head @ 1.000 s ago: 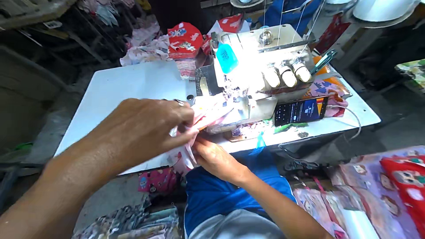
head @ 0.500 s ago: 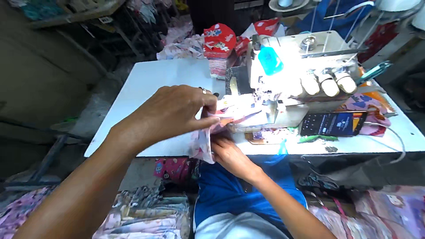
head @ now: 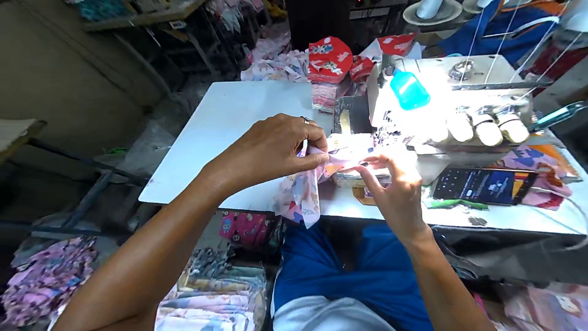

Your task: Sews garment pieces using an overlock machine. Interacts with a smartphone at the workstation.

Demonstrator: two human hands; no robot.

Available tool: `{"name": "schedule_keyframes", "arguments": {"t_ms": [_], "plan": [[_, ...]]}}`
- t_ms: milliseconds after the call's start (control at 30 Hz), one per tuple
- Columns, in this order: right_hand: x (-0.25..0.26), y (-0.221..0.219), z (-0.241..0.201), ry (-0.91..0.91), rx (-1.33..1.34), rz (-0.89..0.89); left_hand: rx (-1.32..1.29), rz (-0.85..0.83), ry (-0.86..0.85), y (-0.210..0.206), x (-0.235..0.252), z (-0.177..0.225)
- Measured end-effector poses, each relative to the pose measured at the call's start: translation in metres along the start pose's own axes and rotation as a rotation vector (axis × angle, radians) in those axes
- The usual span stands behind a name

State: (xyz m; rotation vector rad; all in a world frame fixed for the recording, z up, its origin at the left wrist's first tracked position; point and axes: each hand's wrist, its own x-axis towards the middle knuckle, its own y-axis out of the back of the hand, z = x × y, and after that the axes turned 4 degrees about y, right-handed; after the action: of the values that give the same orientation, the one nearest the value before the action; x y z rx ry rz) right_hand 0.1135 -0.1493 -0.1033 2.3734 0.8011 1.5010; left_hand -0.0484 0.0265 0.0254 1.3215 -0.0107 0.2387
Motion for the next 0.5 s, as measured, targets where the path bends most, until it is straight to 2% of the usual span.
{"name": "schedule_keyframes", "arguments": {"t_ms": [133,300,500], "plan": [[0.003,-0.008,0.006,0.066,-0.019,0.011,0.082,0.029,-0.034,-0.002,-0.003,0.008],[-0.001,-0.004,0.008,0.126,0.015,0.016,0.141,0.050,0.011,-0.003,-0.003,0.008],[0.002,-0.005,0.013,0.108,0.031,0.012,0.183,0.028,-0.049,-0.004,-0.004,0.016]]}}
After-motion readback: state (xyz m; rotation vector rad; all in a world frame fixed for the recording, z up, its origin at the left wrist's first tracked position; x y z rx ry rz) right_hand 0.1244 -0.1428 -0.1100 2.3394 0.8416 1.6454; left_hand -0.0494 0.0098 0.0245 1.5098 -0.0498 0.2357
